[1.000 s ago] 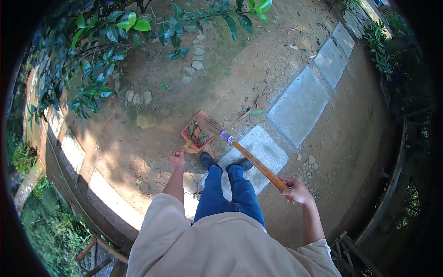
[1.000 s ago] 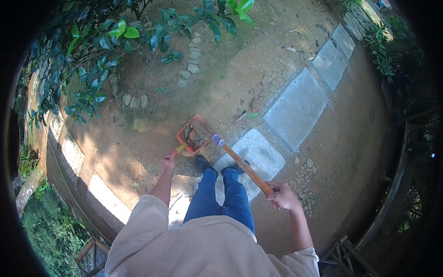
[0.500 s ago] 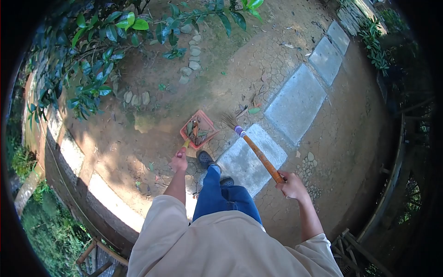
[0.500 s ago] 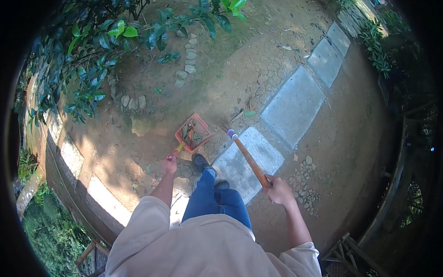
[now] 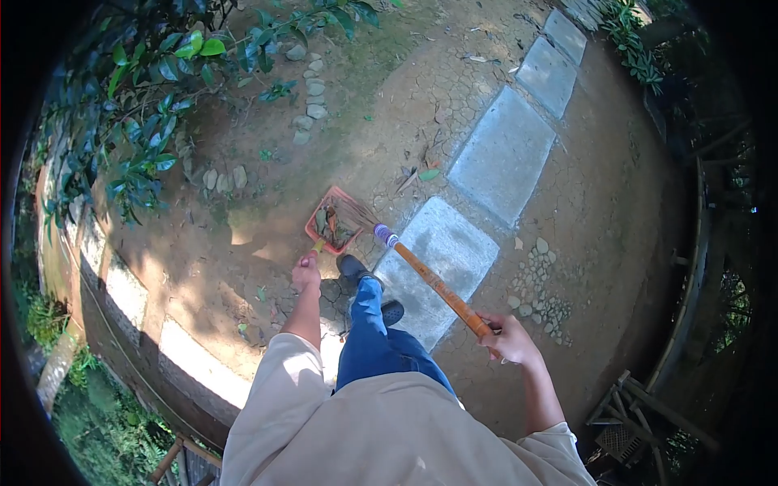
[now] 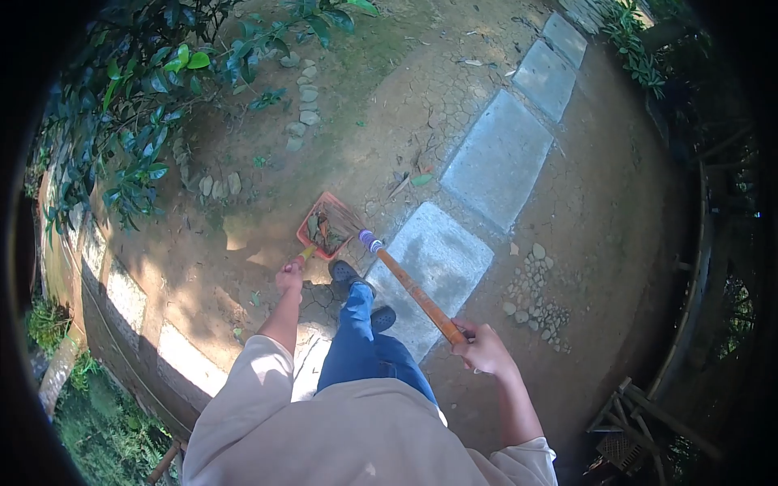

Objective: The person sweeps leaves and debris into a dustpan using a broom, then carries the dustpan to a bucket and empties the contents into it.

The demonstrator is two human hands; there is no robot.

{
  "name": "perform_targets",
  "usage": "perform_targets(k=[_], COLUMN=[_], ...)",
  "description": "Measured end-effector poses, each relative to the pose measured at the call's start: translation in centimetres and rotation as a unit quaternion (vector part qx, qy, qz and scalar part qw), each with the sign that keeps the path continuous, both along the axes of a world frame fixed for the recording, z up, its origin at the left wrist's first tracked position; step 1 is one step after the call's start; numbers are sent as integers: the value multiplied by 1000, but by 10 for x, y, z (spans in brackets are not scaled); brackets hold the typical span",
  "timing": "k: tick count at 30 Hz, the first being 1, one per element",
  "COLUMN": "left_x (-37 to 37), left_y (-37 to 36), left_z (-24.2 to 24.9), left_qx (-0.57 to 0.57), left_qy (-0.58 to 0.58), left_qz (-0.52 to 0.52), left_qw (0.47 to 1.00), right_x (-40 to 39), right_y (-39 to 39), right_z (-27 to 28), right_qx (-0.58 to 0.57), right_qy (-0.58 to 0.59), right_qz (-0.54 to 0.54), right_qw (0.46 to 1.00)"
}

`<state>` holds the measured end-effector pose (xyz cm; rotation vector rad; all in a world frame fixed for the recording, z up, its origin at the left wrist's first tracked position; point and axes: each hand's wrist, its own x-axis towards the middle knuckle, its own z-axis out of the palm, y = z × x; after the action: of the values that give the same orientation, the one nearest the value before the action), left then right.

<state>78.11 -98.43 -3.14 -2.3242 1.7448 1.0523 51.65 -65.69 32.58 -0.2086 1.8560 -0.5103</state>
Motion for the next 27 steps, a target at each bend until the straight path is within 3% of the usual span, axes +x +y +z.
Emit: perform_targets(k=[6, 9, 12, 15, 18, 21, 24, 27], left_x=[-5, 1, -4, -31, -47, -54, -81, -97], left_y=[5, 2, -12, -9, -22, -39, -42, -57], left_z=[0, -51, -83, -9, -25, -83, -45, -44], left_qx=[21, -9, -19, -6, -15, -17, 19, 46], left_qy=[52, 93, 104, 104, 55, 88, 70, 65], left_qz=[11, 37, -4, -59, -83, -92, -122, -121], left_qw=[998, 995, 994, 993, 995, 992, 990, 990], right_x=[18, 24, 30, 34, 34, 31, 21, 10], right_y=[39, 63, 79, 83, 74, 49, 23, 0], right_z=[0, -9, -16, -20, -31, -32, -46, -65], right_qx=[-19, -32, -36, -44, -44, -35, -26, -28], right_qy=[36, 56, 72, 83, 97, 115, 116, 121], right_qz=[-67, -99, -139, -180, -214, -248, -285, -294], right_qw=[997, 993, 987, 979, 971, 961, 951, 948])
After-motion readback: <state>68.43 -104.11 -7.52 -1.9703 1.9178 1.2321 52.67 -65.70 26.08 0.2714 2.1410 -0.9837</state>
